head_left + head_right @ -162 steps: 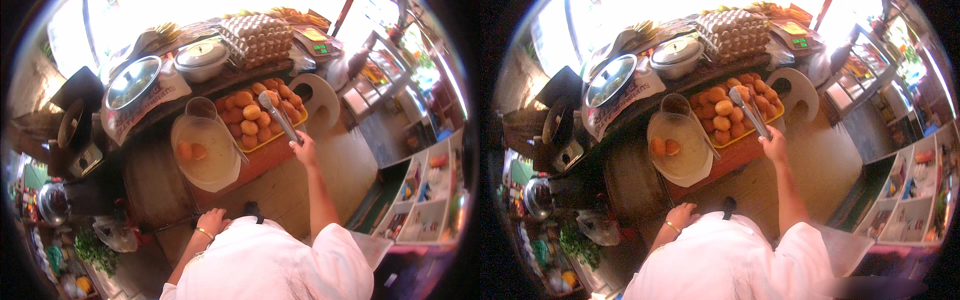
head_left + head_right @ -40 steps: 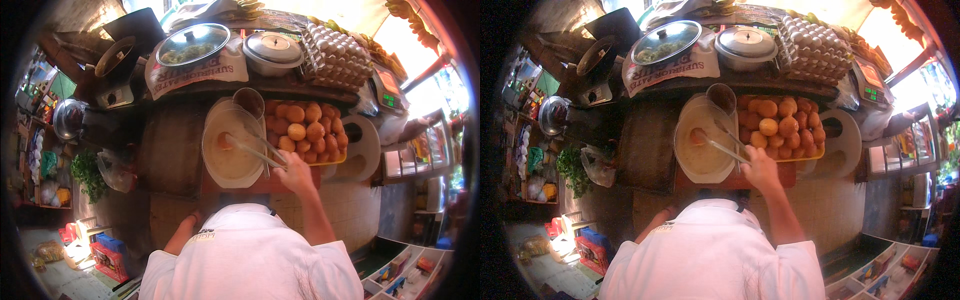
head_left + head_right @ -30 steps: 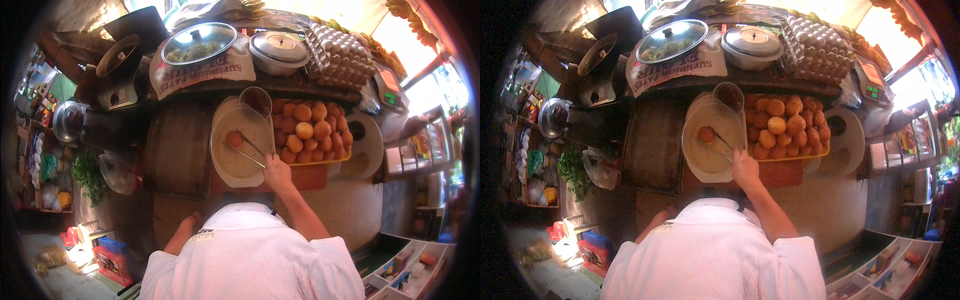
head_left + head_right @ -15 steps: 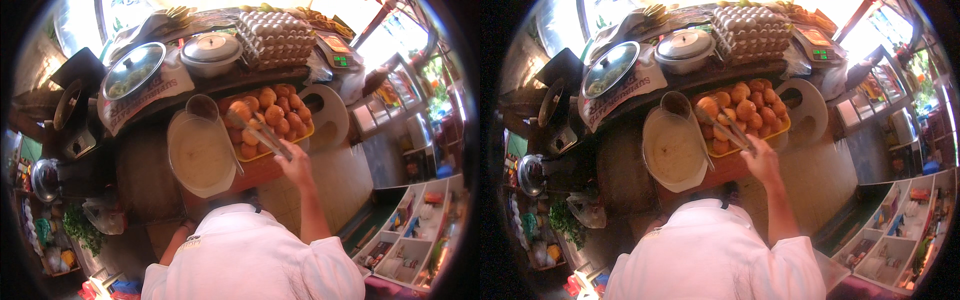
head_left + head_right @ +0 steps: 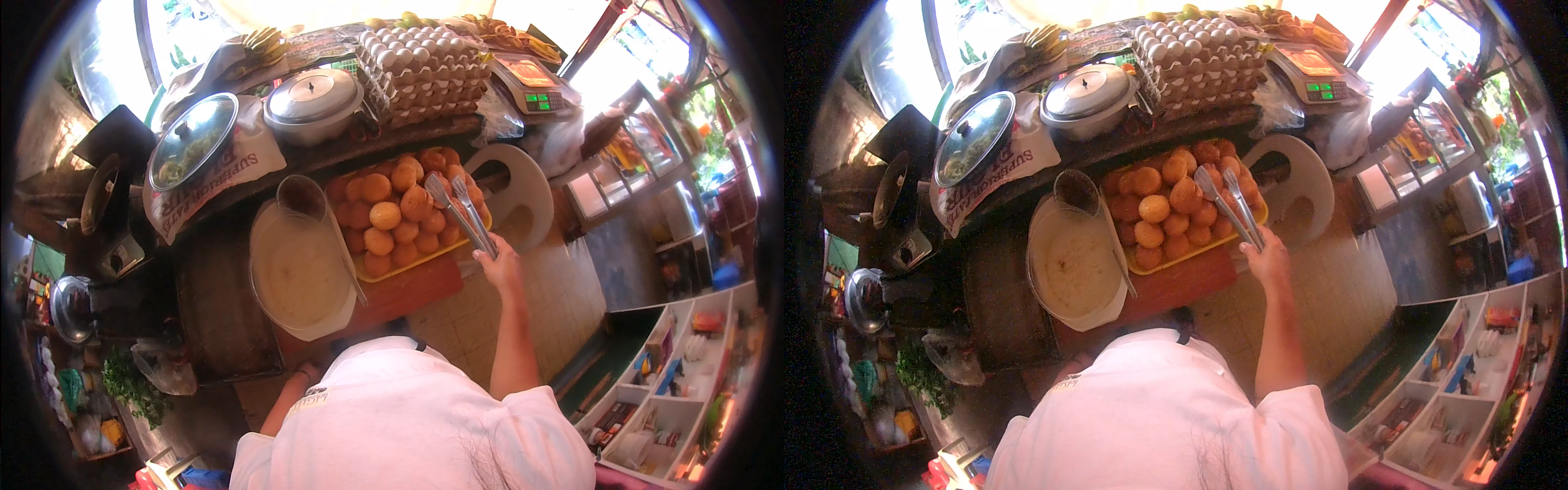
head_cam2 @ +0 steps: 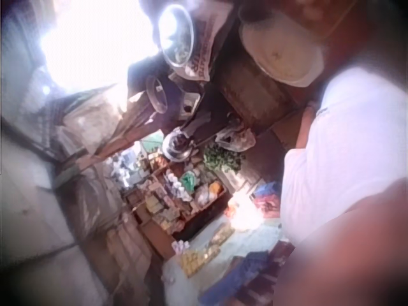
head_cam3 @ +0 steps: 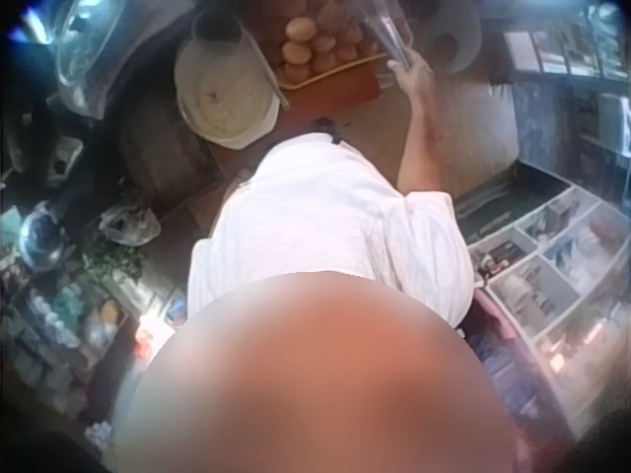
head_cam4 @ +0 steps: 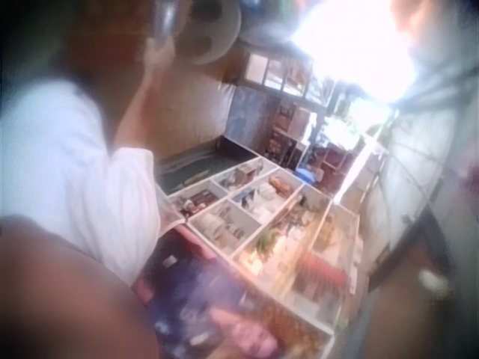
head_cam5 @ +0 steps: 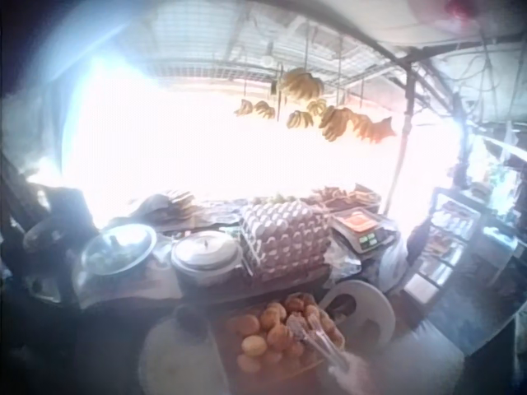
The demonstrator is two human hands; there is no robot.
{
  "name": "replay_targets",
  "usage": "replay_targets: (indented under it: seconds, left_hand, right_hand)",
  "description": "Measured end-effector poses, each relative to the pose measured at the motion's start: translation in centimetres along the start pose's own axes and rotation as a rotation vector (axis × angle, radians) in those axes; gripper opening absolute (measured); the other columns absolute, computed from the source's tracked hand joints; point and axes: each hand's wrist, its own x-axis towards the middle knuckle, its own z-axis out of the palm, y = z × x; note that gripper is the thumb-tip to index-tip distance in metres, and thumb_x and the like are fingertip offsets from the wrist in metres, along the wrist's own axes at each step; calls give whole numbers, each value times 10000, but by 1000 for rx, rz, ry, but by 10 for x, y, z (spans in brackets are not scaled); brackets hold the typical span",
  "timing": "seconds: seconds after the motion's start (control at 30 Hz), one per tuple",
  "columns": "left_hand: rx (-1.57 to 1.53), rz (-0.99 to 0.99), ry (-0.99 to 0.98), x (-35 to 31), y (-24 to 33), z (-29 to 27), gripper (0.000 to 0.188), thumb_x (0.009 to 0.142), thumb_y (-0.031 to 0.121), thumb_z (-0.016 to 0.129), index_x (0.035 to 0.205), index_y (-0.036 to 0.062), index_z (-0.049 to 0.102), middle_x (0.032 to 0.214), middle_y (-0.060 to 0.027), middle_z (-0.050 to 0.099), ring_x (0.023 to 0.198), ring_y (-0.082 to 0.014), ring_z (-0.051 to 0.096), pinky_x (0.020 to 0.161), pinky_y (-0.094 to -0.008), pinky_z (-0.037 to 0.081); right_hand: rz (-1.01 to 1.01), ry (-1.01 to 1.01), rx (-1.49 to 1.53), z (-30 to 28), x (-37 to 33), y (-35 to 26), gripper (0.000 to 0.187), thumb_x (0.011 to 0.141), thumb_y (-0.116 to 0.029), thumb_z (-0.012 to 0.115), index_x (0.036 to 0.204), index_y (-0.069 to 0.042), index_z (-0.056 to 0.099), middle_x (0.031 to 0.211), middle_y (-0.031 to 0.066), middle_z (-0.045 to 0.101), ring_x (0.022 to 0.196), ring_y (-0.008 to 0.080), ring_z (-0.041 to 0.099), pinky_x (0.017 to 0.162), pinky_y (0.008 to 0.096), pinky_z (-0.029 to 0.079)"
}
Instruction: The person uses tongs to transfer round dough balls from a tray into a pan of hot oil on a portable stove, then removes the fried balls and places them back on the tray. The process is repeated multiple times.
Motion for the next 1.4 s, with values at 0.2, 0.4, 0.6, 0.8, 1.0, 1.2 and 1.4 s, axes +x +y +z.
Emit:
replay_targets:
  seconds: [0.2,0.4,0.6,0.8,1.0,1.2,1.4]
  left_hand:
    - [-77,-74,33,-28,22,8,509,906,449,543,1161,21,648,1151,-201,652,1086,-343,612,933,-400,466]
    - [-426,-103,94,-104,84,-21,490,911,441,567,1136,14,653,1068,-176,682,996,-296,647,867,-381,490]
    - [-1286,-105,118,-134,146,-58,354,934,364,603,1095,48,603,1022,-115,662,928,-232,655,772,-363,531]
    - [-1735,-122,420,-128,177,-79,313,934,332,610,1112,78,564,1015,-105,658,875,-236,668,710,-392,550]
    - [-1871,-65,398,-120,159,-100,273,936,292,597,1090,68,570,983,-112,664,868,-258,674,704,-405,562]
    - [-1854,18,302,-118,139,-101,219,955,248,531,1084,77,577,938,-111,674,837,-271,679,694,-423,559]
    - [-1708,-106,224,-123,109,-98,244,937,301,569,1069,96,587,889,-85,669,798,-251,678,666,-407,553]
  right_hand:
    - [79,-119,245,-15,27,11,490,766,-143,743,1224,-38,602,1049,198,681,996,307,659,864,366,496]
    - [-247,27,-34,-32,50,4,493,764,-120,744,1228,-40,598,1122,182,655,1024,317,645,874,385,499]
    - [-412,-107,145,-18,53,-50,524,780,-108,735,1273,-52,565,1195,167,612,1004,315,642,869,391,503]
    - [-575,-445,144,28,6,-99,554,780,-125,741,1296,-65,551,1162,168,610,1038,300,617,873,390,493]
    - [-752,-691,-53,79,-63,-118,563,801,-97,658,1337,-67,490,1055,186,558,952,373,601,837,449,493]
    - [-837,-602,-280,134,-107,-130,564,801,-99,652,1332,-39,472,1003,200,554,945,364,598,777,448,504]
    - [-805,-573,-281,157,-141,-136,578,751,-14,585,1320,-4,478,1012,206,574,924,370,606,727,456,505]
